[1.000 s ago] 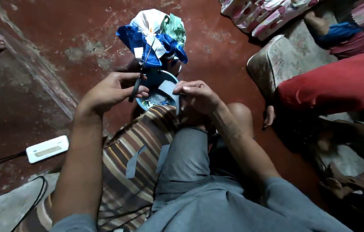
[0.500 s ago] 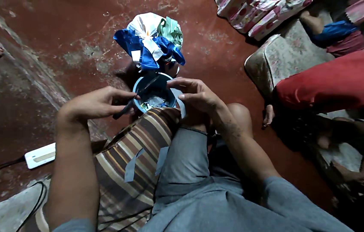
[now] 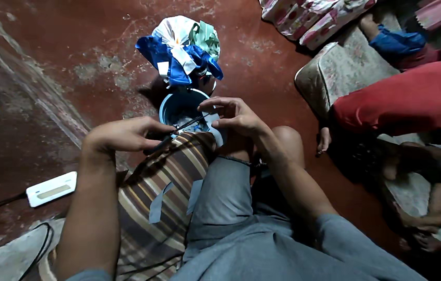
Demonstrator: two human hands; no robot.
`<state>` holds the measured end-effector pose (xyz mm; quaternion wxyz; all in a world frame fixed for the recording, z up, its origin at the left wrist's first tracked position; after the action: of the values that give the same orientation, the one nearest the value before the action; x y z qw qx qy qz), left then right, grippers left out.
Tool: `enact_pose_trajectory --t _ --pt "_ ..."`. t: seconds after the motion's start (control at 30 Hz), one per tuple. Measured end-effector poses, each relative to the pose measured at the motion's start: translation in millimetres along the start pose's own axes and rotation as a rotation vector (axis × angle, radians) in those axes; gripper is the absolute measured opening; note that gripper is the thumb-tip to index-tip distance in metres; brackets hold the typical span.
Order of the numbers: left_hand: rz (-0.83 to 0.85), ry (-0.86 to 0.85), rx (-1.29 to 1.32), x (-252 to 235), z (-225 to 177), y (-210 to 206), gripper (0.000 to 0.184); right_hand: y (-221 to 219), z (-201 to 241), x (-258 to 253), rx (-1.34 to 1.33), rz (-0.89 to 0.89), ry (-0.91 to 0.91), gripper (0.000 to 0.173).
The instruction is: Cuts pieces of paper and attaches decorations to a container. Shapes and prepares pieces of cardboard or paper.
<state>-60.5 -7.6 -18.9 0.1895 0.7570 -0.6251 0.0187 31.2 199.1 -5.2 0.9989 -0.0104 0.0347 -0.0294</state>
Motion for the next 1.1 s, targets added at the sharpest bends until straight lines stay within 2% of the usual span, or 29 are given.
enact_pose_trajectory --t 0.13,0.23,0.37,0.6,0.73,0.87,0.97,1.03,1.1 --pt "0.052 -0.045 0.058 -3.1 -5.1 -7.6 0.045 -5.6 7.0 4.3 0.044 -0.036 -0.085 0.047" --pt "0.041 -0.068 0.052 -7.0 -4.4 -9.0 0.043 -5.8 6.8 4.7 -0.014 -0.003 -0.050 0.047" --pt "0.021 -0.043 0.040 -10.3 -3.2 -11.1 0.046 -16.5 24.1 14.2 0.053 -0.057 -0.171 0.051" --pt "0.028 -0.050 0.095 -9.4 -6.1 -12.6 0.049 -17.4 20.3 14.1 -0.016 -0.025 -0.189 0.049" --pt "-0.020 -0.021 0.081 -3.5 0.0 -1.4 0.049 -12.8 18.4 14.0 -0.032 -0.060 -0.167 0.063" --pt "-0.056 0.006 0.068 5.4 1.6 9.4 0.051 -6.8 9.9 10.7 -0.075 -0.070 -0.113 0.050" --pt "-0.029 0.003 0.046 7.4 2.1 9.8 0.050 3.3 0.2 9.3 -0.064 -0.049 -0.038 0.050" --pt "-0.067 0.010 0.020 16.0 3.3 18.7 0.050 9.6 0.1 13.9 -0.020 -0.124 -0.026 0.041" --pt "-0.144 0.004 0.025 27.6 3.3 34.0 0.050 13.6 -2.5 4.1 -0.058 -0.124 -0.003 0.029"
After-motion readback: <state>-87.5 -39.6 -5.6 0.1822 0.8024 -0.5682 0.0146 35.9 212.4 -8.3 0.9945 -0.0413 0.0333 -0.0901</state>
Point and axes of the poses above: each hand's wrist, its own x-axis away from the middle knuckle, its own y-axis out of the back of the hand, z = x × y, the point moved 7 cm from there along -x, towards the middle knuckle, and after that the axes turned 14 degrees about -z, right-handed, at the moved point
